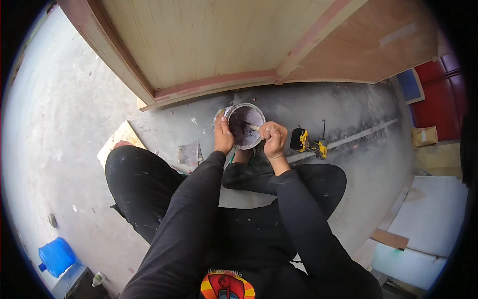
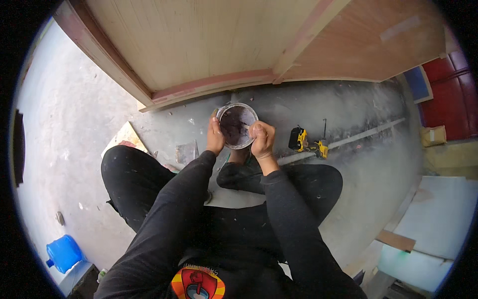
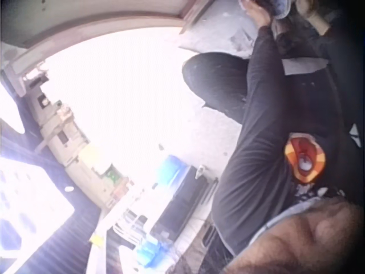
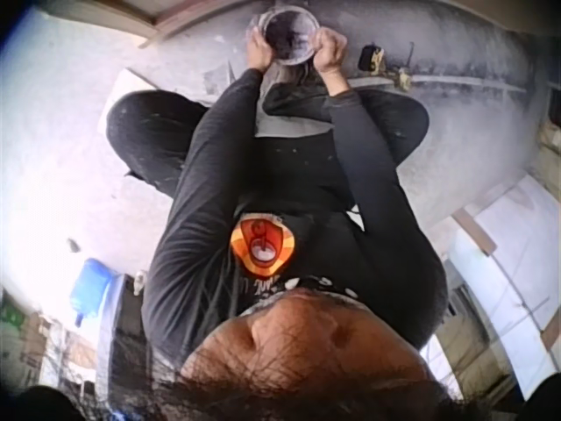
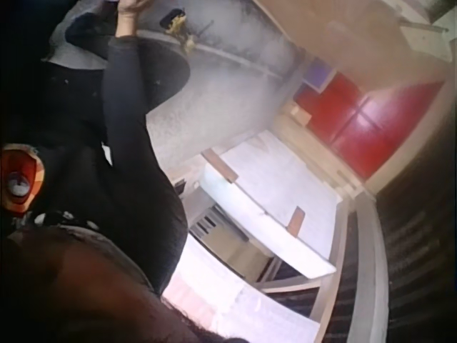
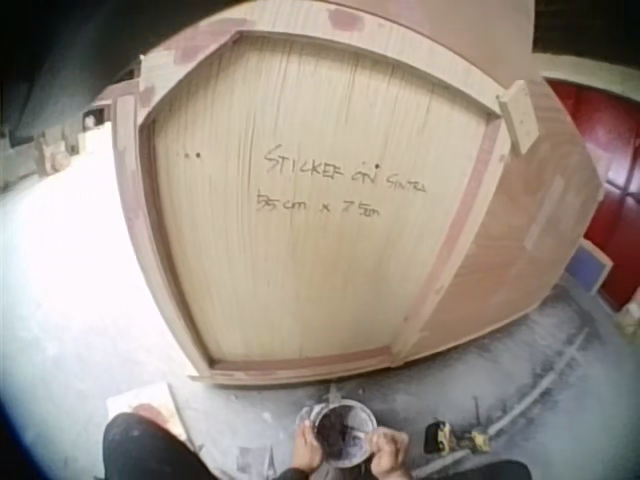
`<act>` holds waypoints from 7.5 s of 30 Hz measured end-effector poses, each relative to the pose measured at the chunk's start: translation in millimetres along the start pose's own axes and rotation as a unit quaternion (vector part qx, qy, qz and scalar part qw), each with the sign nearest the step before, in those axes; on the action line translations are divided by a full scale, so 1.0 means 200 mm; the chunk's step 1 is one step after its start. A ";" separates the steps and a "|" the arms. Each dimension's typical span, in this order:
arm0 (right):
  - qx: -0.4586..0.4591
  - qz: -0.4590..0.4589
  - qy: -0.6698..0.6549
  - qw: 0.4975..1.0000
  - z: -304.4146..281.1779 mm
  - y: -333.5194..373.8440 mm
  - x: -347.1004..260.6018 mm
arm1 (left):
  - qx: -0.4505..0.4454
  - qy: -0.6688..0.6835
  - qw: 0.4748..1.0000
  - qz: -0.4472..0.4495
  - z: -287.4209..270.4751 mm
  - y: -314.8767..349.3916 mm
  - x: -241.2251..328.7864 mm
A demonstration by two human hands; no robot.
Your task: Mix paint in a bucket using a wooden stick in a workshop setting.
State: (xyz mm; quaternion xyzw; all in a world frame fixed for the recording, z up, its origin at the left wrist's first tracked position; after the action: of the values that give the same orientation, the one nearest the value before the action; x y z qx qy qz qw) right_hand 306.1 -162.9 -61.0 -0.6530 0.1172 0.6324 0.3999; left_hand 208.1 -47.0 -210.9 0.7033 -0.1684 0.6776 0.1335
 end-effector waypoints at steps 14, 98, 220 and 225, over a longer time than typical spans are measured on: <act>-0.172 -0.068 0.051 0.981 0.14 0.00 0.13 | -0.023 -0.045 0.999 0.015 -0.04 0.04 0.06; 0.019 0.046 -0.132 0.990 0.10 -0.06 0.07 | -0.021 -0.194 0.981 -0.004 -0.20 0.17 0.12; -0.259 -0.003 0.186 0.948 0.23 0.21 0.14 | -0.006 -0.179 0.984 0.006 -0.17 0.13 0.14; -0.015 0.114 -0.134 0.984 0.08 0.12 0.14 | -0.017 -0.167 0.985 -0.042 -0.19 0.14 0.16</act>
State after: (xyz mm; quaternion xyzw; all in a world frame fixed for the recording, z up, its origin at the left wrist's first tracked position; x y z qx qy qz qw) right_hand 283.9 -157.9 -94.5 -0.5510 0.1265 0.7570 0.3275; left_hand 162.2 -58.3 -177.6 0.8109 -0.1703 0.5411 0.1435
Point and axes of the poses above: each hand's wrist, its own y-axis away from the middle knuckle, its own z-axis out of the palm, x = y × z, the point moved 4 cm from there along -y, towards the middle knuckle, and after that the axes turned 1 degree about x, right-handed, at the moved point
